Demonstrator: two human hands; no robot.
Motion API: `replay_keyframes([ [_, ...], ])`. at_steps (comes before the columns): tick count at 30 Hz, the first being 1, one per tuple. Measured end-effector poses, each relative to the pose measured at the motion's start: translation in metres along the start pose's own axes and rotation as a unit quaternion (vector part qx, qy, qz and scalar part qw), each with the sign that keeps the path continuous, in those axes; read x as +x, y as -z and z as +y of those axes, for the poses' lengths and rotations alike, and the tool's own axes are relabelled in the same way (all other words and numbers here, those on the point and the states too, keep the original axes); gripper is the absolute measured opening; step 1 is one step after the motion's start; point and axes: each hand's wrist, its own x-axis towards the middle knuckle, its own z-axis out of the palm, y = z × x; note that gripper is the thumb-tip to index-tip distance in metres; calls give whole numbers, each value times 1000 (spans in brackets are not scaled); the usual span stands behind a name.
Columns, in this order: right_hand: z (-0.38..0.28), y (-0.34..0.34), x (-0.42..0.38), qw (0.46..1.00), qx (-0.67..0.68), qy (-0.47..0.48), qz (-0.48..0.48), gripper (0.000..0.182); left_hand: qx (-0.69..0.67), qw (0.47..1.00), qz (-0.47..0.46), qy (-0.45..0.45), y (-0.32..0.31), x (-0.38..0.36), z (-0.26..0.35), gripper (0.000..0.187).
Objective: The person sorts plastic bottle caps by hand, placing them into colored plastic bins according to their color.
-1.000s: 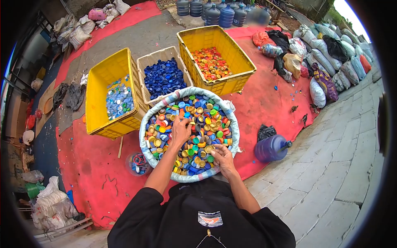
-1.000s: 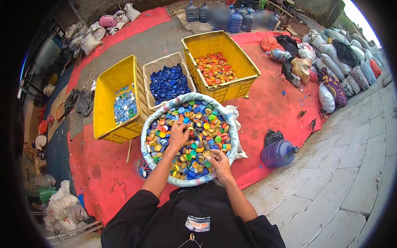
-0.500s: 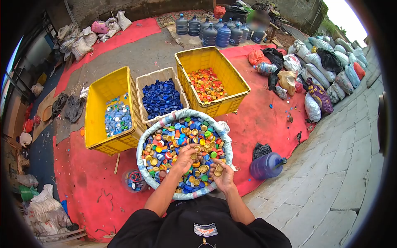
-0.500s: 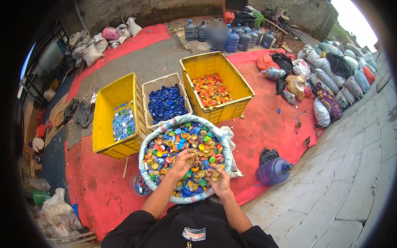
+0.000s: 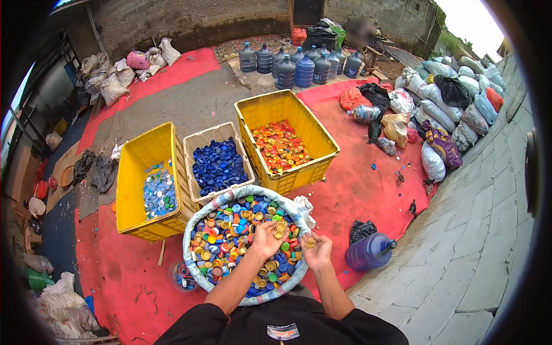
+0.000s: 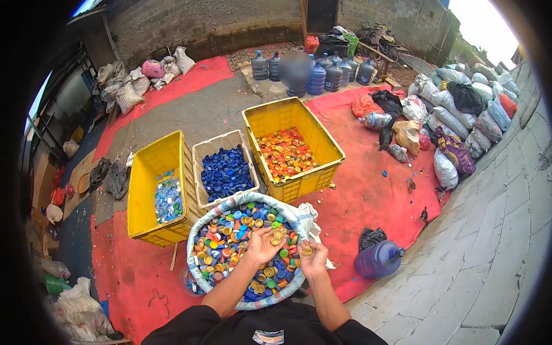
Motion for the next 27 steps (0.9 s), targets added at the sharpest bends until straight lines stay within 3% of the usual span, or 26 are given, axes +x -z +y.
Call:
replay_keyframes([
  [1, -8, 2, 31, 997, 17, -13, -69, 30, -26, 999, 23, 8, -20, 12, 10, 44],
  [3, -31, -97, 39, 996, -2, 0, -86, 9, -80, 994, -68, -18, -51, 53, 40, 53],
  [4, -40, -135, 47, 990, 31, 12, -134, 11, -72, 989, -110, -68, -80, 58, 57, 59],
  [6, -53, -183, 68, 975, 76, 20, -208, 15, -101, 970, -199, -99, -111, 66, 96, 92],
  [7, -55, -194, 83, 976, 71, 52, -197, 39, -111, 957, -236, -126, -120, 61, 110, 108],
  [8, -53, -209, 82, 974, 82, 77, -197, 81, -132, 944, -276, -125, -116, 64, 124, 113],
  [10, -51, -207, 82, 970, 37, 83, -224, 104, -135, 935, -271, -186, -109, 40, 136, 111],
  [13, -35, -175, 69, 977, 33, 81, -194, 101, -179, 922, -270, -214, -56, 23, 155, 106],
  [16, -15, -125, 55, 988, 23, 55, -145, 93, -170, 931, -211, -244, 3, 0, 161, 82],
  [19, 9, -87, 29, 981, -143, 67, -116, 78, -84, 952, -108, -275, 51, -32, 147, 50],
  [20, 19, -81, 18, 965, -240, 88, -65, 66, -67, 955, -76, -278, 68, -41, 140, 43],
  [22, 39, -53, 15, 839, -509, 181, -60, 51, -71, 956, -20, -285, 85, -66, 121, 31],
  [24, 51, -47, 2, 691, -670, 261, -81, 40, -78, 953, 10, -291, 105, -86, 102, 28],
  [27, 66, -38, 5, 534, -753, 352, -156, 38, -31, 953, 59, -295, 108, -119, 74, 26],
])
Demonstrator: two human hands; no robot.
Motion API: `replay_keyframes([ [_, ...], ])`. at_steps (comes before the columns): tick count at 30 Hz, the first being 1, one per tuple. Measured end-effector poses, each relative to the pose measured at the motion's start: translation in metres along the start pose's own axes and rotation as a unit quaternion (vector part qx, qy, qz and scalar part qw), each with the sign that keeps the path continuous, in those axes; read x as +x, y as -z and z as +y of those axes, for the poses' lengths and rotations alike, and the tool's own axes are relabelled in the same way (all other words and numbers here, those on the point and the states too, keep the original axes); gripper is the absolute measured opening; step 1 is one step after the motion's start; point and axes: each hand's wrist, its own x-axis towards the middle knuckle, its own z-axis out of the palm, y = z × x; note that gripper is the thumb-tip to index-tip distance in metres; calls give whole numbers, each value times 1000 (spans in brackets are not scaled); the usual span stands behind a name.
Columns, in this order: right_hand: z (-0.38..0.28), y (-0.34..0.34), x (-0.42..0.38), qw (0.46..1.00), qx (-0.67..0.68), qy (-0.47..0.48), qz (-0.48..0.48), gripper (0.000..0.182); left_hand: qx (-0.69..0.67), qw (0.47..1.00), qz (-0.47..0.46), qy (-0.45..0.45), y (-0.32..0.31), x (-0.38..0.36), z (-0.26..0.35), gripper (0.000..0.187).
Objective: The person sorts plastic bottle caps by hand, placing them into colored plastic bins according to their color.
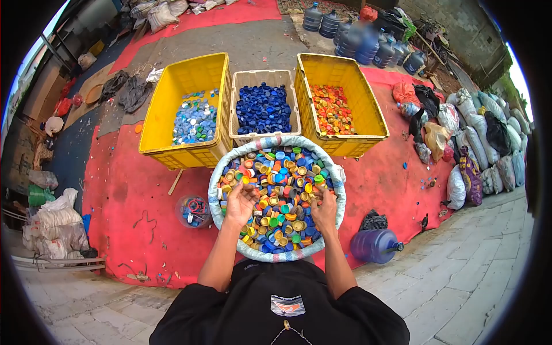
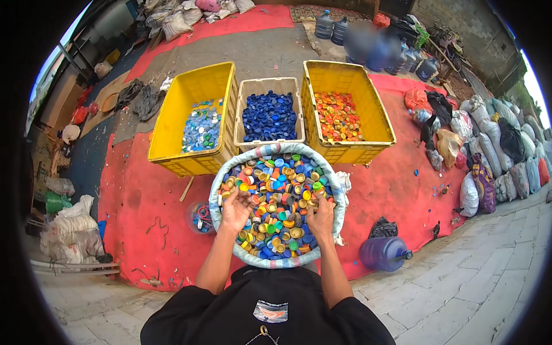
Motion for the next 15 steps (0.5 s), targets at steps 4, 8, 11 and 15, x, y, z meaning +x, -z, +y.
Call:
replay_keyframes([
  [4, -18, -6, 6, 994, -73, 75, -28, 43, 42, 999, 10, -12, 29, -40, -7, 19],
  [8, -19, -13, 18, 986, -119, 103, -48, 57, 93, 995, 24, 0, 40, -81, -14, 15],
  [11, -21, -15, 25, 982, -139, 105, -68, 64, 126, 992, 6, 9, 49, -98, -27, 13],
  [15, -25, -15, 32, 975, -167, 107, -99, 61, 156, 988, -3, 11, 49, -106, -32, 14],
])
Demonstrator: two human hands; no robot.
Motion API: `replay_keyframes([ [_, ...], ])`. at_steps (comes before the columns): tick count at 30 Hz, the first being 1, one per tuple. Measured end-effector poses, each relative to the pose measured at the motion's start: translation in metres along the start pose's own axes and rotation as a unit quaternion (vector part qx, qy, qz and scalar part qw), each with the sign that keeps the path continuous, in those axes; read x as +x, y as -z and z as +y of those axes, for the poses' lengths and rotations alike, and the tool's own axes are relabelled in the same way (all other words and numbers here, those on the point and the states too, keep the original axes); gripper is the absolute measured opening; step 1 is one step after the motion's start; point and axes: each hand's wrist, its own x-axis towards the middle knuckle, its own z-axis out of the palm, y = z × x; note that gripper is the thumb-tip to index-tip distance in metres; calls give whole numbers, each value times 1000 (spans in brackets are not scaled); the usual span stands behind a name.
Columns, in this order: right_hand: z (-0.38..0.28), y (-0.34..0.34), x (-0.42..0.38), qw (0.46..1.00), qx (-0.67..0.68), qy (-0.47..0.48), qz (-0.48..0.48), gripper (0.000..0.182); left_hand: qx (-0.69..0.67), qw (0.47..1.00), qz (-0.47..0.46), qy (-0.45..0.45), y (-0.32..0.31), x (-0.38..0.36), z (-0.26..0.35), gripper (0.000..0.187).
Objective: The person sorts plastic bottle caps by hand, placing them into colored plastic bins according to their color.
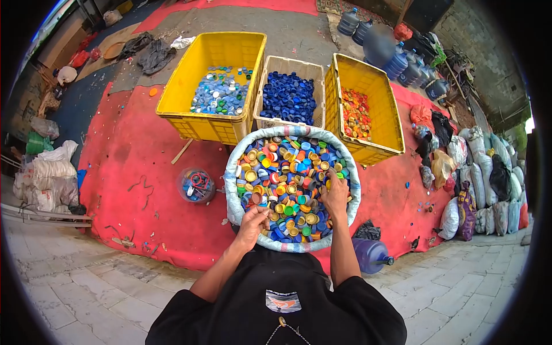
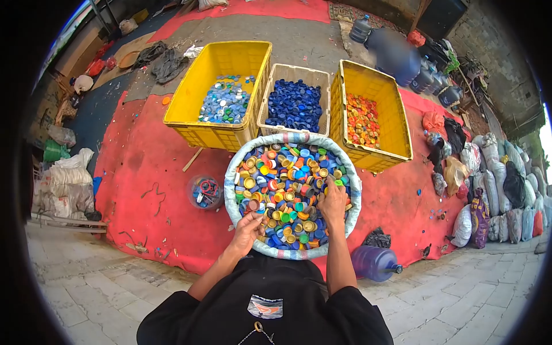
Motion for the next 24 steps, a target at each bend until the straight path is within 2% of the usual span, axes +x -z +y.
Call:
replay_keyframes([
  [8, 2, -2, 2, 999, 16, 20, 19, 59, 54, 997, 27, -45, 0, 11, 9, 15],
  [13, 2, 1, -2, 994, 100, -32, 41, 53, 71, 995, 34, -57, -3, 14, 12, 15],
  [16, -2, 5, -8, 967, 224, -108, 60, 46, 95, 993, 44, -51, -8, 18, 14, 14],
  [17, -1, 7, -11, 934, 323, -149, 45, 42, 101, 992, 43, -55, -7, 20, 13, 14],
  [19, 4, 9, -17, 832, 507, -224, 12, 34, 113, 991, 43, -63, -6, 23, 12, 13],
  [20, 6, 8, -21, 750, 621, -227, 12, 31, 107, 991, 54, -59, -5, 22, 11, 13],
  [22, 4, 9, -23, 544, 811, -217, 11, 25, 94, 991, 73, -55, -8, 21, 17, 12],
  [24, 1, 10, -26, 521, 816, -249, 16, 22, 123, 984, 104, -71, -4, 23, 14, 13],
])
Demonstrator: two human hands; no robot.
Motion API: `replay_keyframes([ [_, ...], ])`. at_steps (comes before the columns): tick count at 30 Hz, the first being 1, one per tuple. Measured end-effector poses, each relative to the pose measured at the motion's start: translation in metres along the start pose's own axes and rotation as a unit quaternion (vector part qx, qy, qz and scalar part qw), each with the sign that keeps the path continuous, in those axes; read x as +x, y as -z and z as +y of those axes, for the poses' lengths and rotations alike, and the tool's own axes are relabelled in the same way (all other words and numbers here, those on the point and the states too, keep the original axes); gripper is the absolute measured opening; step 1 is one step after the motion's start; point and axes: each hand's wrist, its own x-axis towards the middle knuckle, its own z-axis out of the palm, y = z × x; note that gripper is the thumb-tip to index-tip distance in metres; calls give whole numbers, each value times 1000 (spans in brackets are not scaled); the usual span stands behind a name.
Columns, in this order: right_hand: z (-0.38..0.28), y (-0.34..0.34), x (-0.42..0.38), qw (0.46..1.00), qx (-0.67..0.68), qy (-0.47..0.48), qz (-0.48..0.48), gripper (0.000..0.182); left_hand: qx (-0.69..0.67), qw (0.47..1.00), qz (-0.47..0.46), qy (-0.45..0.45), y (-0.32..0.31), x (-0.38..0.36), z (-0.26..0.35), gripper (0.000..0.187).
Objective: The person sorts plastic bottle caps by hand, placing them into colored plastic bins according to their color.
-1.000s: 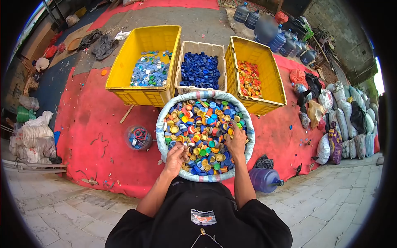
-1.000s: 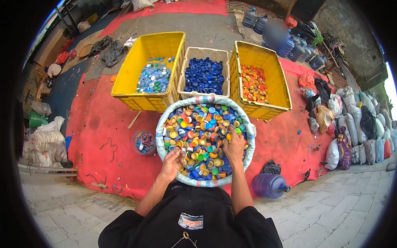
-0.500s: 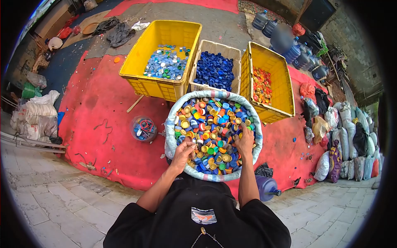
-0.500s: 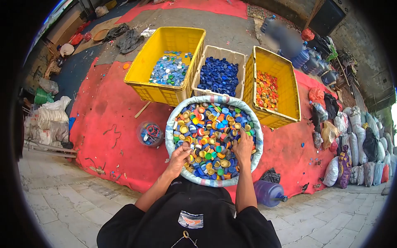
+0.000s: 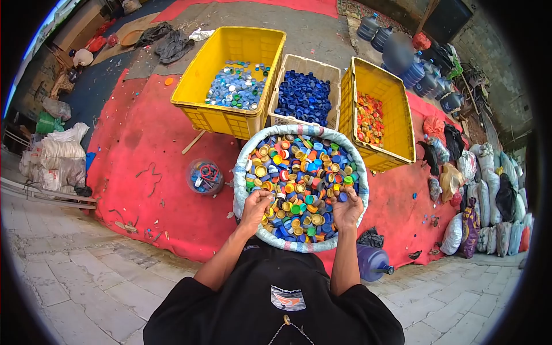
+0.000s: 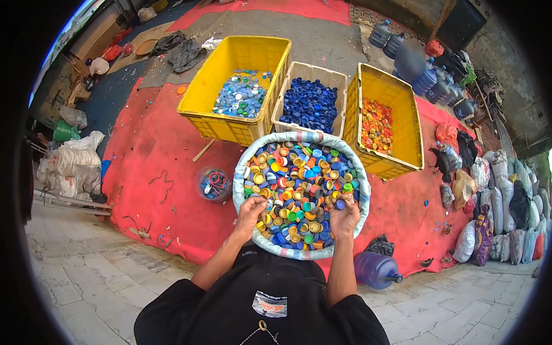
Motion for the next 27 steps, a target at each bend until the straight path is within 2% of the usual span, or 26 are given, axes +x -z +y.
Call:
replay_keyframes([
  [6, 10, -3, -9, 997, 53, -48, 13, 21, 166, 980, 22, -108, -11, 26, -4, 18],
  [10, 17, -7, -23, 996, 54, -64, 17, 20, 258, 950, -28, -175, -52, 59, 5, 21],
  [12, 18, -6, -33, 997, 42, -66, 22, 19, 304, 921, -58, -236, -78, 77, 11, 28],
  [14, 19, 6, -40, 997, 34, -70, -5, 21, 418, 843, -66, -333, -100, 104, 10, 31],
  [15, 18, 10, -44, 997, 31, -71, -4, 20, 405, 856, -84, -311, -112, 114, 9, 35],
  [16, 18, 14, -50, 997, 29, -74, -3, 20, 438, 831, -98, -327, -123, 123, 10, 39],
  [18, 14, 22, -58, 997, 27, -68, -6, 18, 452, 815, -111, -346, -144, 140, 9, 43],
  [19, 12, 24, -64, 998, 20, -65, 3, 17, 480, 809, -117, -318, -153, 142, 13, 44],
  [22, 5, 32, -75, 998, 26, -53, 9, 18, 520, 771, -123, -347, -171, 158, 7, 49],
  [27, -8, 44, -79, 999, 32, -30, 26, 20, 541, 766, -139, -317, -180, 171, -8, 52],
])
